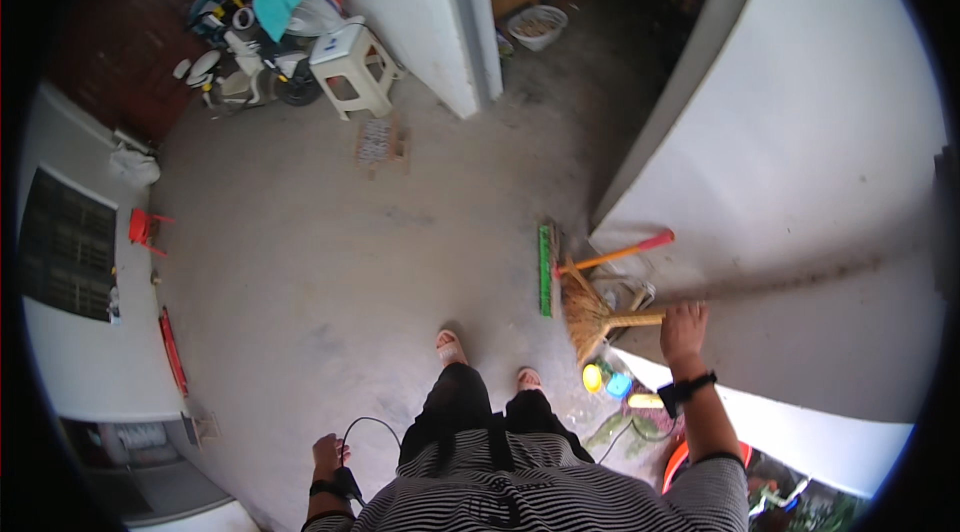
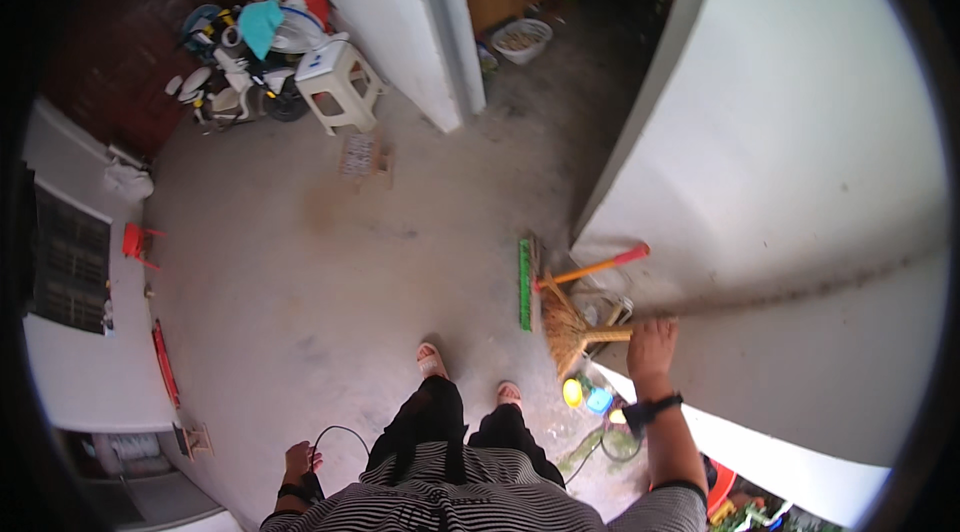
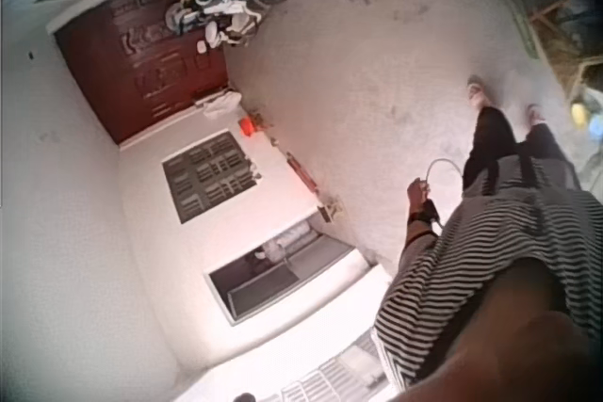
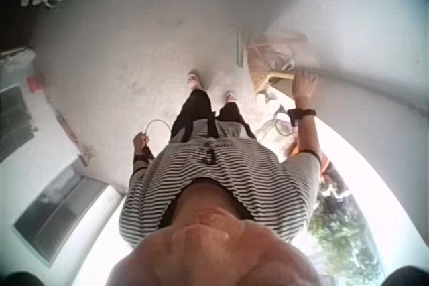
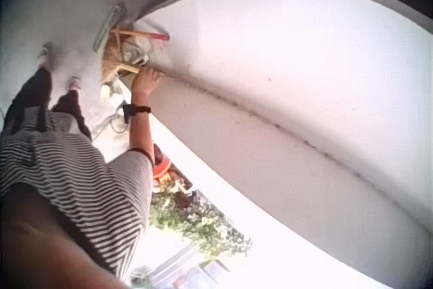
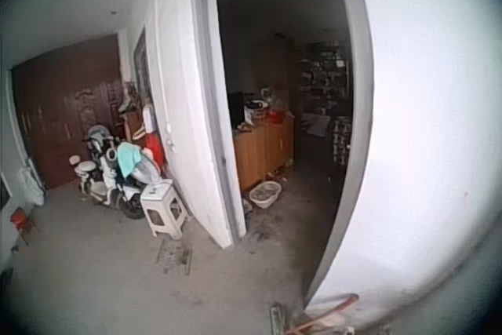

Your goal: The person sweeps debris from an indoor floor into a dustpan by hand and then carries both tools outside to sweep an outdoor patio area.

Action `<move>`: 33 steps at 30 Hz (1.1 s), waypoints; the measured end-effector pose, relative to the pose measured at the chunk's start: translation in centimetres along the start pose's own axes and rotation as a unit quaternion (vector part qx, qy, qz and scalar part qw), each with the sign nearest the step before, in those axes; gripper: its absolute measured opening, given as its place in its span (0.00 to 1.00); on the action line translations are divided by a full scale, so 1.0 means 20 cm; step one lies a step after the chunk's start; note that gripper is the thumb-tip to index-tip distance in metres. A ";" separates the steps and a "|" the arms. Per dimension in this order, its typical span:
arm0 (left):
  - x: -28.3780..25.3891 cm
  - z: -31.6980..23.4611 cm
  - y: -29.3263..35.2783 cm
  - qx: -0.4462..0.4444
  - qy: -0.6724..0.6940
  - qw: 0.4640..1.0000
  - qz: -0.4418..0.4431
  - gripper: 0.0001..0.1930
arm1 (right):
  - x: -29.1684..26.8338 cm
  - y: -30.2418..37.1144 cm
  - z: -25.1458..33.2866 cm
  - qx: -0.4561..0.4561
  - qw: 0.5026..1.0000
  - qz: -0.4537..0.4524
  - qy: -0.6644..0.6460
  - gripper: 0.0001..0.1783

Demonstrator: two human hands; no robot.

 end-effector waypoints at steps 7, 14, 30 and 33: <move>-0.20 -0.15 -0.31 0.021 0.168 0.983 -0.071 0.09 | 0.27 0.38 0.07 0.240 0.936 0.201 -0.162 0.25; -0.24 -0.41 -0.47 -0.023 0.189 0.975 -0.115 0.20 | 0.47 0.59 0.10 0.340 0.914 0.087 -0.204 0.27; -0.41 0.02 -0.97 -0.079 0.158 0.969 -0.170 0.04 | 0.28 -0.67 1.61 0.118 0.911 0.264 -0.293 0.13; -0.45 0.19 -0.71 -0.121 0.204 0.953 -0.188 0.06 | 0.18 -1.08 2.08 -0.025 0.926 0.283 -0.247 0.13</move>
Point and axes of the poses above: each hand's wrist, its own y-axis away from the middle knuckle, its own x-axis out of the palm, z = x × y, the point moved 5 cm from there along -y, towards the middle knuckle, and after that the axes turned 6 degrees about -y, right-handed, at the moved point
